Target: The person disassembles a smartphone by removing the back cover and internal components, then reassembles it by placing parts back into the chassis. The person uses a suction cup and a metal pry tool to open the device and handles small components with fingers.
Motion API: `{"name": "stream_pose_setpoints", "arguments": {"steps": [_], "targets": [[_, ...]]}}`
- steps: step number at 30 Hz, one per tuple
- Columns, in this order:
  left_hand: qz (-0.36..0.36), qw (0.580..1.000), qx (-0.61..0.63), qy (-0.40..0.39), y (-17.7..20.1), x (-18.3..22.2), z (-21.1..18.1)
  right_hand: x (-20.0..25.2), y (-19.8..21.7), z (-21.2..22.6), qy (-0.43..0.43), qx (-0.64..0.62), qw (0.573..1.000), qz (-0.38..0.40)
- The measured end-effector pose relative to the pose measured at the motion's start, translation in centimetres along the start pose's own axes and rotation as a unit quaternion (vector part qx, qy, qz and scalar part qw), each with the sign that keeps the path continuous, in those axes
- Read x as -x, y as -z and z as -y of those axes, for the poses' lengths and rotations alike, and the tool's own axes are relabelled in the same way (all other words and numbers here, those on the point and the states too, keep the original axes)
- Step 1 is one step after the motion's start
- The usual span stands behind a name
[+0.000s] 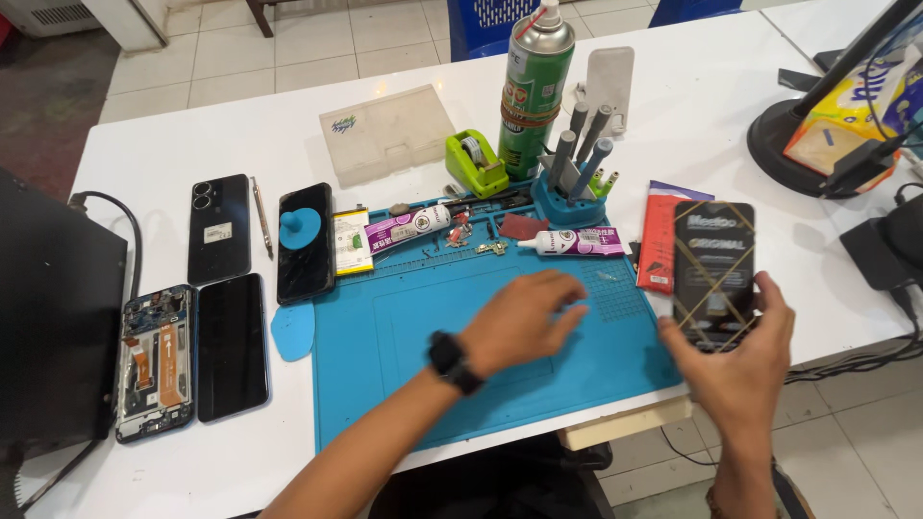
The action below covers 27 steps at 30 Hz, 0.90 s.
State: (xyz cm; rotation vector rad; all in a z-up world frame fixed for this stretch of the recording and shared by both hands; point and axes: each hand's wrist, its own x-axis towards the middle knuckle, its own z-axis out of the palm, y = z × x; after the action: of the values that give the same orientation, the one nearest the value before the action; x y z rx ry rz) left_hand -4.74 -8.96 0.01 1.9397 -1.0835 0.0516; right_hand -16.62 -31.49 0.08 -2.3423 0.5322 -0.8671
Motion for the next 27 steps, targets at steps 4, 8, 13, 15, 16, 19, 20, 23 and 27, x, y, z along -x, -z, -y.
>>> {"name": "stream_pose_setpoints", "arguments": {"steps": [4, 8, 13, 15, 16, 19, 20, 23, 27], "targets": [[-0.004, 0.992, 0.078, 0.095, -5.1, -5.2, -1.7, -1.1, 0.0, -1.4, -0.008, -0.066, 0.998, 0.002], [-0.042, 0.947, 0.256, 0.189, -7.2, -5.8, -3.2, 1.4, -0.5, 0.0, 0.02, -0.134, 0.99, 0.048], [-0.104, 0.913, 0.304, 0.25, -3.5, 0.1, -2.3, 2.2, -1.1, 0.1, -0.063, -0.071, 0.979, 0.178], [-0.099, 0.92, 0.236, 0.296, -0.7, 3.1, -1.6, -0.5, -1.6, -1.8, -0.139, 0.025, 0.978, 0.154], [-0.106, 0.911, 0.244, 0.315, 0.4, 4.2, -1.3, -2.0, -2.2, -2.9, -0.043, 0.083, 0.991, 0.094], [-0.123, 0.889, 0.254, 0.361, 2.8, 6.9, -0.9, -4.7, -4.9, -6.3, 0.015, 0.212, 0.975, 0.065], [-0.127, 0.889, 0.247, 0.365, 3.5, 7.4, -0.8, -5.4, -5.9, -7.2, -0.002, 0.249, 0.965, 0.078], [-0.131, 0.902, 0.213, 0.353, 5.3, 8.4, -0.3, -6.5, -7.3, -8.7, 0.049, 0.166, 0.984, 0.035], [-0.081, 0.915, 0.031, 0.394, 6.3, 8.8, 0.0, -5.6, -5.8, -7.1, 0.011, -0.181, 0.983, -0.012]]}}
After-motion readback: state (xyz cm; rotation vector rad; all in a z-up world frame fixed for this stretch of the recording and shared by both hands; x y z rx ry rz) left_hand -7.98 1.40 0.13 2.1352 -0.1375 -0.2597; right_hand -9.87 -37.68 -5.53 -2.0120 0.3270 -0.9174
